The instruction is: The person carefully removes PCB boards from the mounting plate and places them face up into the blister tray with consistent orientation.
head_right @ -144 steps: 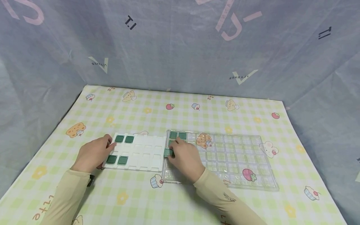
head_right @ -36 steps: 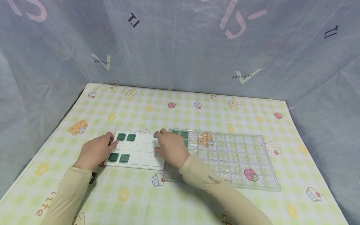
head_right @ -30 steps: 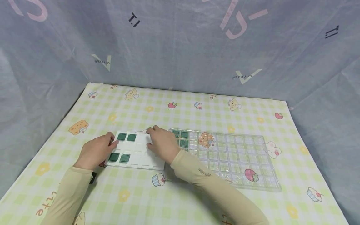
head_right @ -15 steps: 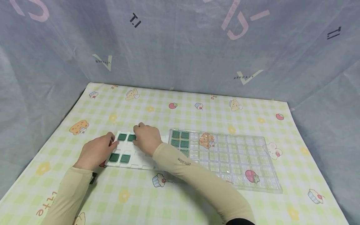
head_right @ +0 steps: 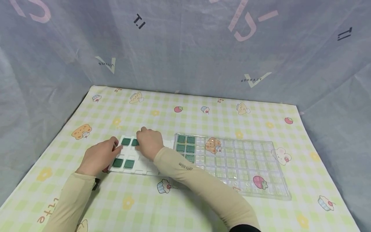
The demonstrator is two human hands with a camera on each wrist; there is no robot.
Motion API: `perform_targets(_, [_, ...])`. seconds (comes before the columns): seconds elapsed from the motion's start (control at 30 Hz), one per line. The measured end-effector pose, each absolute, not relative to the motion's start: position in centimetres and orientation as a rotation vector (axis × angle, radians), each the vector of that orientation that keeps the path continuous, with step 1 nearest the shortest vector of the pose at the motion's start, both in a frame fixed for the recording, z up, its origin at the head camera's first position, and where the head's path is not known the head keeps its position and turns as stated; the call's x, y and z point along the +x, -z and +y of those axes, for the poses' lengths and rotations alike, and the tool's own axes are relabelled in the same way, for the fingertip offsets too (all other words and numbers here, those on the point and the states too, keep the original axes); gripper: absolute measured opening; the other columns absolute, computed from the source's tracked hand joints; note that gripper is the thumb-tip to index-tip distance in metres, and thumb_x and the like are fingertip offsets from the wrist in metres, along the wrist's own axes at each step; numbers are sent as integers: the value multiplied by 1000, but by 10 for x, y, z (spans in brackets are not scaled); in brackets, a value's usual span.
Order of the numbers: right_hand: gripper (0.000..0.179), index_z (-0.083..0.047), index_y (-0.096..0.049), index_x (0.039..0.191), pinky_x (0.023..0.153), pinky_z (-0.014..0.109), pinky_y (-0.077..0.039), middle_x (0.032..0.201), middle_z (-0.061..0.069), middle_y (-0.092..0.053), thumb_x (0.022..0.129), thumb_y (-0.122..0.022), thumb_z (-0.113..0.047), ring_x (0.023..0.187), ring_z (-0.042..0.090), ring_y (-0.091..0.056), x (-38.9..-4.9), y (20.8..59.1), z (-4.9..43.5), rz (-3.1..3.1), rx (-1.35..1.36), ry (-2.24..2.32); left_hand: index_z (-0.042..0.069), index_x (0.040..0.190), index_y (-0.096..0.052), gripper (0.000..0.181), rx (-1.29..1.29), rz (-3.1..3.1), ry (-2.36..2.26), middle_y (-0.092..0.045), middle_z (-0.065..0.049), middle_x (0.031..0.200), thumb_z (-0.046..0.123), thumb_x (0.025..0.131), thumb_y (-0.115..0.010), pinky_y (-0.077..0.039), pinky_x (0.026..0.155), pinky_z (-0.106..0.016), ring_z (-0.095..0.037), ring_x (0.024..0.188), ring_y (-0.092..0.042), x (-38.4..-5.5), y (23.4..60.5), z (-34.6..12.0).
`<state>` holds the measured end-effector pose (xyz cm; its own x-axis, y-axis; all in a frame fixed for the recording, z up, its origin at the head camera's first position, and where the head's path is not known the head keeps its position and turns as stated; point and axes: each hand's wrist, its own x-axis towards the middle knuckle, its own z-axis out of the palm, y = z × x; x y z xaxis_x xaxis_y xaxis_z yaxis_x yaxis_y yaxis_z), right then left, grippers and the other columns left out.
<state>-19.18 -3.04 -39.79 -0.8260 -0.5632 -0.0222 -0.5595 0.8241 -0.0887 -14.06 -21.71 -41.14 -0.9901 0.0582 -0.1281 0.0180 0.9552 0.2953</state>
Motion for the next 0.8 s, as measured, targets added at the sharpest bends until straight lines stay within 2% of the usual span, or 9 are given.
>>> perform_targets(0.27, [35, -15, -73, 112, 71, 31, -58, 103, -1, -68, 91, -76, -43, 86, 14, -70, -193, 398, -37, 2954, -860, 60, 2, 105, -57, 26, 70, 2986, -448, -56, -6, 64, 29, 105, -56, -34, 49, -31, -19, 52, -49, -139, 412, -218])
perform_targets(0.57, [28, -14, -76, 103, 67, 30, -56, 95, -1, -69, 90, -78, -39, 77, 13, -68, -193, 402, -39, 3005, -907, 35, 2, 106, -58, 26, 71, 2985, -433, -56, -6, 63, 29, 105, -56, -35, 49, -32, -19, 52, -49, -138, 410, -216])
perform_targets(0.8, [29, -13, -75, 104, 67, 29, -56, 94, -1, -68, 89, -79, -38, 77, 13, -67, -191, 400, -39, 3013, -915, 32, 2, 103, -57, 26, 77, 2989, -444, -54, -6, 62, 28, 105, -56, -34, 48, -31, -19, 51, -49, -138, 411, -217])
